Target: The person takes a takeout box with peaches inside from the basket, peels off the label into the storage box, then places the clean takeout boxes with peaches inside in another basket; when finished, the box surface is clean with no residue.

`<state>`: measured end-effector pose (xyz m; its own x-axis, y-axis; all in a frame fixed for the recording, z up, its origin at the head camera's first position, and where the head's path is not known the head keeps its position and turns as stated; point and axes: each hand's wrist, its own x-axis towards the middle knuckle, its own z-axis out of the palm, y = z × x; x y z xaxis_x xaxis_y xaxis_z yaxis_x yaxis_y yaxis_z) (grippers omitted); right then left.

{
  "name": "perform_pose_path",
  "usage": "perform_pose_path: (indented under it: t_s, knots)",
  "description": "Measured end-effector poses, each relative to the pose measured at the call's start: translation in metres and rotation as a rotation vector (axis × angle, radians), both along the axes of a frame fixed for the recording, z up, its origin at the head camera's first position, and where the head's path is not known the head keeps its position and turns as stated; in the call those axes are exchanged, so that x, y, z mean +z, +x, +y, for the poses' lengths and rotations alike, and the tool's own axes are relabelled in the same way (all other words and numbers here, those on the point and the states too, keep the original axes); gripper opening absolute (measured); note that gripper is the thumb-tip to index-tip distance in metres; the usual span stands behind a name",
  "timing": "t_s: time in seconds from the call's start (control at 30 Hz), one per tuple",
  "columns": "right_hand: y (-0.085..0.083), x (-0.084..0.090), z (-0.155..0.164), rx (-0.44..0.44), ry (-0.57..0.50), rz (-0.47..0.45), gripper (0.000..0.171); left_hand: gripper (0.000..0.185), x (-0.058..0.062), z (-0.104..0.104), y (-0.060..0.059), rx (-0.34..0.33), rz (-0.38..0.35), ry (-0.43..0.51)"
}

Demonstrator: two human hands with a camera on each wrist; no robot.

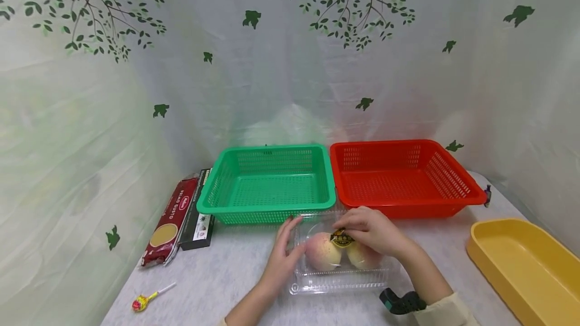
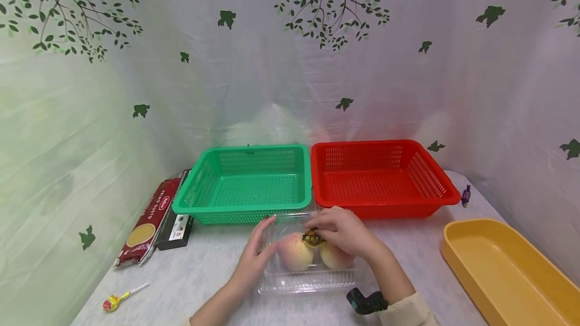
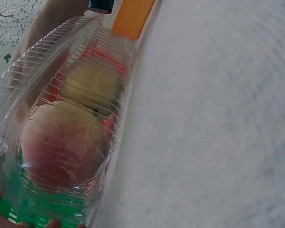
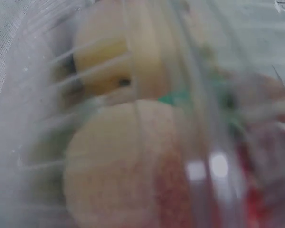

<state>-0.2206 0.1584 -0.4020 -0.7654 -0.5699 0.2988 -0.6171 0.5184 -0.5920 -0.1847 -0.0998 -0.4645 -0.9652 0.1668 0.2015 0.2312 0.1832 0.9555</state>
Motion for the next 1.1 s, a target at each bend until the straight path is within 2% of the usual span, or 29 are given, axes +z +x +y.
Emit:
perform_pose_path:
  t_s: [0.13,0.33,0.77,1.1]
  knots:
    - [0.002,-0.001,-0.005,-0.013,0.009,0.048,0.022,0.058,0.001,0.0,0.001,-0.01,0.011,-0.002]
    - [0.004,0.001,-0.009,-0.033,-0.045,0.088,0.018,0.059,0.004,0.001,0.002,-0.009,0.005,-0.003]
    - [0.007,0.018,0.007,-0.015,-0.184,-0.118,0.018,0.058,0.003,-0.002,0.001,-0.004,0.01,-0.013]
    - [0.012,0.02,0.016,-0.046,-0.246,-0.177,0.018,0.058,0.001,-0.002,0.001,-0.017,-0.004,-0.01]
